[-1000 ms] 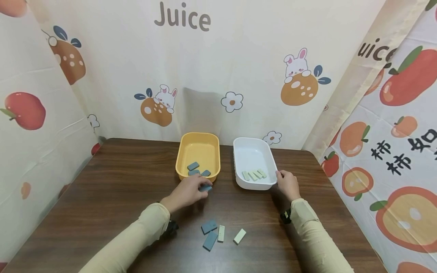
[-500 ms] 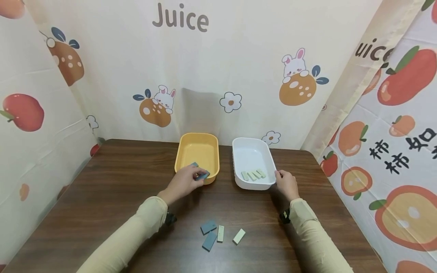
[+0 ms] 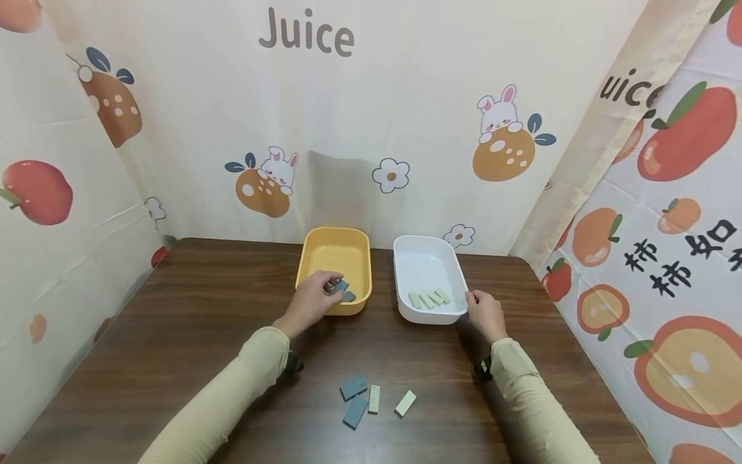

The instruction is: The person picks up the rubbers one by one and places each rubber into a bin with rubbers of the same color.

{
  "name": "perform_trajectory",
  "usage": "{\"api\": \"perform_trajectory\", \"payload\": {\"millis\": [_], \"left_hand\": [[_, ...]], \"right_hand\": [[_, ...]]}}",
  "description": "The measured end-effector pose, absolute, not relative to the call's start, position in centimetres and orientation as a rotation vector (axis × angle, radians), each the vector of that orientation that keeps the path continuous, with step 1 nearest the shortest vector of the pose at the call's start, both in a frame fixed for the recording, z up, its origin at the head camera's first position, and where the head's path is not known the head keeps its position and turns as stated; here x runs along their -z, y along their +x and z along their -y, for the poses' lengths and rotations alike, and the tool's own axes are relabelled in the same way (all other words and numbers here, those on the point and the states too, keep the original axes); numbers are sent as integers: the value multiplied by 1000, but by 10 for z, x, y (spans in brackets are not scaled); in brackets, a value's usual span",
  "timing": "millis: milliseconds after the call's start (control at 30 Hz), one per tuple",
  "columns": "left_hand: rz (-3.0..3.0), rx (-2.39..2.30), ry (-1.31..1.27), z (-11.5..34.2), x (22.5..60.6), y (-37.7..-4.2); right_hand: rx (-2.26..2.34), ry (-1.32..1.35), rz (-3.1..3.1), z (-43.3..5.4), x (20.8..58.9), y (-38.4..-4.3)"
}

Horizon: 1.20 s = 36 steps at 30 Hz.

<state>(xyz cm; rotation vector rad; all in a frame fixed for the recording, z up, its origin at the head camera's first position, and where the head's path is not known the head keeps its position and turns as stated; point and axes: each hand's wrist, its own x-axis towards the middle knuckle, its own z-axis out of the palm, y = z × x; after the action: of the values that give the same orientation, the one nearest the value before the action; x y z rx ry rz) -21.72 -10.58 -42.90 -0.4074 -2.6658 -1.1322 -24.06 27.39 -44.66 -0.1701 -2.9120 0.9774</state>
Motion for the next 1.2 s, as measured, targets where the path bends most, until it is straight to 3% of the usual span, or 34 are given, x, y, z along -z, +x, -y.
{"api": "perform_trajectory", "payload": {"millis": [1200], "left_hand": [[3069, 1004, -331, 93, 437, -281]], "right_hand": [[-976, -185, 2906, -274, 448, -244]]}}
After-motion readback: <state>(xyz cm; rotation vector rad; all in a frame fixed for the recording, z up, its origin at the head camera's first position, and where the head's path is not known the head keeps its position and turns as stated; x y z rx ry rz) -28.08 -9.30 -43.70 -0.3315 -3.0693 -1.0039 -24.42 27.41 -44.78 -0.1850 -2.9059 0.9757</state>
